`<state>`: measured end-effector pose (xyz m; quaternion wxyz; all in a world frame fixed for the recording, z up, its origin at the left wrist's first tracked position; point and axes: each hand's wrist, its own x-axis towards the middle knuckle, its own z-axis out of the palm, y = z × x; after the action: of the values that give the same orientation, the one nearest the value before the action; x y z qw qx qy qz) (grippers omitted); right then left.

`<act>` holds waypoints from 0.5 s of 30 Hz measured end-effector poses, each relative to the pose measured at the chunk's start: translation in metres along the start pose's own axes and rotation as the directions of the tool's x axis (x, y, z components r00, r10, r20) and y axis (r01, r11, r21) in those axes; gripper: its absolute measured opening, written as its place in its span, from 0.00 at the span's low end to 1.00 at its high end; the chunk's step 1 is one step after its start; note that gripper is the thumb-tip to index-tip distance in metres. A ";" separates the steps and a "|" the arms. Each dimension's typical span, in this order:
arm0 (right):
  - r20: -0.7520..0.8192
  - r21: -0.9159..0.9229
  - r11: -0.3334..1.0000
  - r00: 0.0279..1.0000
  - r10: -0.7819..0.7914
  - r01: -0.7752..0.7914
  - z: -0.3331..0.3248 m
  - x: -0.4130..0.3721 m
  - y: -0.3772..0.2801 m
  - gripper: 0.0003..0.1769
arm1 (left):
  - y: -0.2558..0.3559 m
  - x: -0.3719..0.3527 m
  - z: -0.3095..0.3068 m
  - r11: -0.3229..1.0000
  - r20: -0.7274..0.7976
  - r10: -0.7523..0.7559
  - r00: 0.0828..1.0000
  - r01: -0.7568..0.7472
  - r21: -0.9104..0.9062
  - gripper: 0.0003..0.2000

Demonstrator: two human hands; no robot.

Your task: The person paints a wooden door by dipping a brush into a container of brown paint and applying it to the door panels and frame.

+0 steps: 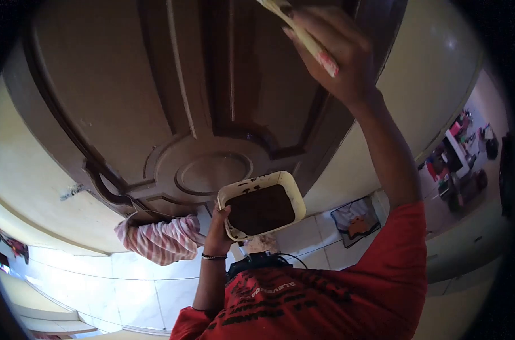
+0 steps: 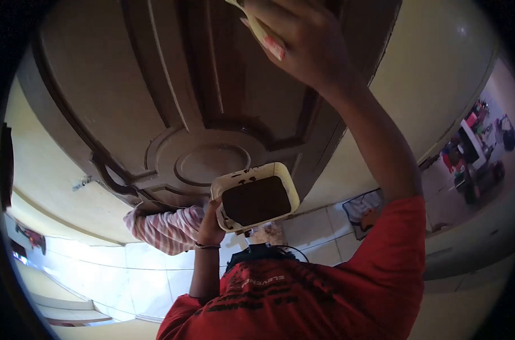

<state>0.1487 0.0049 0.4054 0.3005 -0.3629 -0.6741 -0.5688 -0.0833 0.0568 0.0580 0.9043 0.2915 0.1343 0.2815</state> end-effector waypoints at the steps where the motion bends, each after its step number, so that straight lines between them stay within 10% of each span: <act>1: -0.017 0.004 1.000 1.000 -0.021 0.021 0.003 0.002 0.005 0.18 | -0.001 -0.001 0.000 1.000 -0.018 -0.009 1.000 0.009 0.005 0.25; 10: 0.533 0.254 0.954 0.846 0.001 -0.161 -0.005 -0.047 -0.038 0.20 | -0.011 0.002 -0.015 0.996 -0.058 0.048 0.997 -0.044 0.075 0.25; 15: 0.421 0.248 0.961 0.907 0.009 -0.124 0.000 -0.046 -0.013 0.20 | -0.010 0.002 -0.017 0.995 -0.056 0.055 0.997 -0.051 0.080 0.25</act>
<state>0.1639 -0.0025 0.3605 0.2161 -0.4543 -0.7806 -0.3710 -0.0847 0.0590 0.0380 0.8800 0.3222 0.1637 0.3082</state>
